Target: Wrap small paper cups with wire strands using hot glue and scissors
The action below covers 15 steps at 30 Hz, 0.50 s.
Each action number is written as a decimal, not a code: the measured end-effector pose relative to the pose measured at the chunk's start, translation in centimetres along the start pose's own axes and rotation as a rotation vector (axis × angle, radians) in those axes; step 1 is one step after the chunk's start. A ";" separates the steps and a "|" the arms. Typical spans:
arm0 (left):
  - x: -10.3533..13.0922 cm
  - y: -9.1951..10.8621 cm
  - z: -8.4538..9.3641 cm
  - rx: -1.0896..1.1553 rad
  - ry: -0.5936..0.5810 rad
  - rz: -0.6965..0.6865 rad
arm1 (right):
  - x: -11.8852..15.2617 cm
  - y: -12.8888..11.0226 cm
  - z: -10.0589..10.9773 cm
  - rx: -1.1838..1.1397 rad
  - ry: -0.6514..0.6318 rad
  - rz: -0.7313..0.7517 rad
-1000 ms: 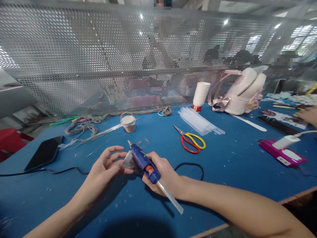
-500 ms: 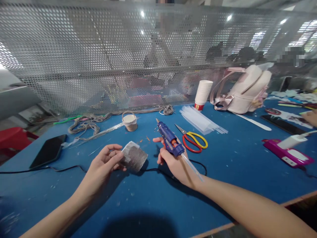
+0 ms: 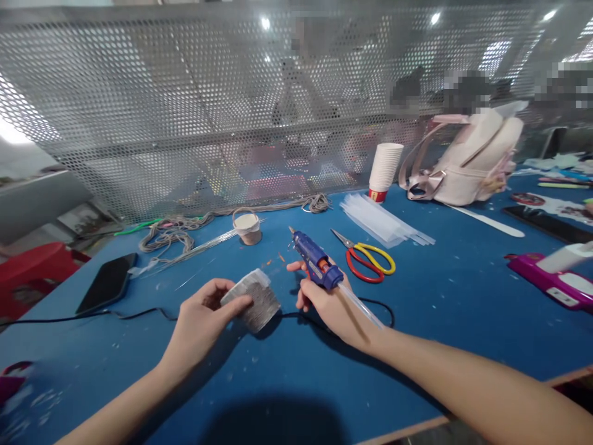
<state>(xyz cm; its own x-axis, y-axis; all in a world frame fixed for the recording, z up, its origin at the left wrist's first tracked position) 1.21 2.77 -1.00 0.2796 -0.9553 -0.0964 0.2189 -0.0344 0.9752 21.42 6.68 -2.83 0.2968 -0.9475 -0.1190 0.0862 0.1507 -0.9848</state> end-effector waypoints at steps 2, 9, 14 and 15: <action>0.1 -0.1 -0.1 -0.023 0.011 -0.016 | 0.0 0.2 -0.1 -0.002 -0.005 -0.022; 0.1 -0.1 -0.2 -0.109 -0.020 -0.078 | -0.1 0.2 -0.5 -0.063 -0.002 -0.068; 0.0 0.3 -0.6 0.019 -0.089 -0.004 | -0.2 0.3 -0.6 -0.112 0.072 -0.064; 0.0 0.4 -0.7 0.048 -0.101 0.019 | -0.3 0.4 -0.7 -0.119 0.084 -0.074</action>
<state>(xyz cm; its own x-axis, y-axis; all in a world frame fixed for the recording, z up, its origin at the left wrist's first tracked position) 1.95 2.94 -0.74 0.1872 -0.9805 -0.0592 0.1689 -0.0272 0.9852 20.73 6.82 -3.30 0.2132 -0.9757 -0.0512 -0.0097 0.0503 -0.9987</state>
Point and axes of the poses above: each hand's wrist, its own x-axis away from the middle knuckle, its own z-axis out of the back of the hand, y = z × x, the point moved 4 cm from there along -x, towards the middle knuckle, and after that the axes turned 7 degrees about x, right-handed, at the moved point
